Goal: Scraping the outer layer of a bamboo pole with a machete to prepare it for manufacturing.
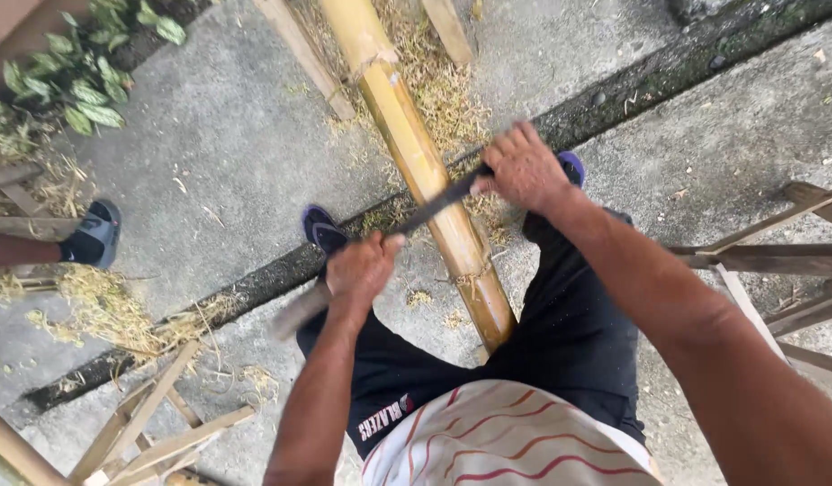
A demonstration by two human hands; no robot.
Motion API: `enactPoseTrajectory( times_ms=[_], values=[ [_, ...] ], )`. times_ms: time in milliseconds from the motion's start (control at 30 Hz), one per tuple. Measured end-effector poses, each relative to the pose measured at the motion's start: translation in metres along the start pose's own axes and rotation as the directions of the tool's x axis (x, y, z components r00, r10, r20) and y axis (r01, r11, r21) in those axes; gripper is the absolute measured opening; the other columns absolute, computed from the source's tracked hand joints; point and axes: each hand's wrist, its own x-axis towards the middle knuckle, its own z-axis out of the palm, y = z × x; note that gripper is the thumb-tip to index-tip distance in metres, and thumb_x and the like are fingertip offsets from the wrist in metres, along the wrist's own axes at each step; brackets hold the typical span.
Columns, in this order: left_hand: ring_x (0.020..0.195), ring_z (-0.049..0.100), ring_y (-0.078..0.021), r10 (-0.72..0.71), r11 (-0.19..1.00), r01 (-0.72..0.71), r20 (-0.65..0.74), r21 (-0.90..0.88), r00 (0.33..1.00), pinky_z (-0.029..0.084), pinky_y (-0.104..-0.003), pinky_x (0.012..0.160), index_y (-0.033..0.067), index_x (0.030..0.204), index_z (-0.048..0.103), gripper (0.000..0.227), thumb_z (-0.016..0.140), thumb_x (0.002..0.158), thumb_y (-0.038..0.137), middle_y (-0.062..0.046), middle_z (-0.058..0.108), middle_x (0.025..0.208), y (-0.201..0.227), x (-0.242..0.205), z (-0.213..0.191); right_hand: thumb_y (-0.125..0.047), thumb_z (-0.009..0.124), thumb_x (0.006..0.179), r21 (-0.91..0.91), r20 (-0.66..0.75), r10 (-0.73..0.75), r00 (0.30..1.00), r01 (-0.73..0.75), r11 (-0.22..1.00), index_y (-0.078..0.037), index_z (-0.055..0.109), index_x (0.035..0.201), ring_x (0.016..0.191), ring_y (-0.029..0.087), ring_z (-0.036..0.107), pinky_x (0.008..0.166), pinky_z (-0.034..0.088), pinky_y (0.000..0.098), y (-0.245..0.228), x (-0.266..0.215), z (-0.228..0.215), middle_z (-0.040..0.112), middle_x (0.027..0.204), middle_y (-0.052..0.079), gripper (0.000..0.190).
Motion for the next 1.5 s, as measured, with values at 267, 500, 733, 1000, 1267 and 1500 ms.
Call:
enactPoseTrajectory(
  times_ms=[267, 500, 733, 1000, 1267, 1500],
  values=[
    [0.092, 0.072, -0.0394, -0.044, 0.999, 0.046, -0.178, 0.006, 0.983, 0.052, -0.056, 0.086, 0.0124, 0.109, 0.071, 0.061, 0.036, 0.102, 0.062, -0.019, 0.075, 0.09, 0.004, 0.046, -0.049, -0.072, 0.052, 0.093, -0.137, -0.139, 0.058, 0.989, -0.077, 0.987, -0.009, 0.068, 0.113, 0.121, 0.03, 0.052, 0.122, 0.02, 0.0475, 0.023, 0.084, 0.003, 0.062, 0.108, 0.011, 0.068],
    [0.087, 0.074, -0.0354, 0.052, 0.995, -0.05, -0.014, 0.087, 0.999, 0.056, -0.052, 0.08, 0.0128, 0.11, 0.071, 0.066, 0.032, 0.101, 0.064, -0.017, 0.074, 0.087, 0.017, -0.019, 0.007, -0.072, 0.052, 0.088, -0.095, -0.175, 0.003, 0.985, -0.019, 0.995, -0.01, 0.071, 0.113, 0.112, 0.032, 0.055, 0.116, 0.029, 0.0508, 0.003, -0.036, 0.022, 0.062, 0.104, 0.011, 0.07],
    [0.09, 0.074, -0.0378, -0.069, 0.995, 0.075, -0.093, 0.063, 0.993, 0.055, -0.053, 0.082, 0.0124, 0.111, 0.069, 0.069, 0.027, 0.103, 0.067, -0.017, 0.075, 0.088, 0.003, 0.041, -0.036, -0.072, 0.054, 0.096, -0.108, -0.238, 0.026, 0.971, -0.053, 0.993, -0.007, 0.07, 0.113, 0.117, 0.03, 0.055, 0.122, 0.024, 0.0486, 0.023, 0.065, 0.011, 0.061, 0.106, 0.011, 0.069],
    [0.092, 0.071, -0.0429, -0.049, 0.999, 0.051, -0.127, 0.012, 0.991, 0.054, -0.057, 0.084, 0.0122, 0.108, 0.07, 0.063, 0.036, 0.103, 0.065, -0.022, 0.074, 0.091, 0.006, 0.011, -0.009, -0.069, 0.062, 0.094, -0.081, -0.192, -0.017, 0.981, 0.001, 0.997, -0.008, 0.07, 0.111, 0.118, 0.029, 0.055, 0.122, 0.027, 0.0463, 0.008, 0.015, -0.004, 0.062, 0.108, 0.008, 0.064],
    [0.084, 0.074, -0.0394, -0.084, 0.996, 0.087, -0.114, 0.028, 0.99, 0.056, -0.057, 0.079, 0.0116, 0.108, 0.068, 0.062, 0.033, 0.105, 0.063, -0.019, 0.074, 0.082, 0.003, 0.023, -0.034, -0.073, 0.055, 0.096, -0.143, -0.206, -0.032, 0.978, 0.003, 0.99, -0.011, 0.071, 0.111, 0.115, 0.028, 0.054, 0.119, 0.028, 0.047, 0.012, 0.052, 0.003, 0.061, 0.104, 0.008, 0.066],
    [0.092, 0.075, -0.0354, -0.12, 0.993, 0.117, -0.138, -0.028, 0.983, 0.054, -0.055, 0.088, 0.0113, 0.106, 0.068, 0.064, 0.031, 0.103, 0.063, -0.017, 0.074, 0.086, 0.022, 0.042, -0.041, -0.073, 0.053, 0.093, -0.159, -0.137, -0.007, 0.991, -0.015, 0.987, -0.01, 0.07, 0.111, 0.117, 0.028, 0.054, 0.121, 0.025, 0.0467, 0.04, 0.083, 0.003, 0.062, 0.104, 0.009, 0.068]
  ],
)
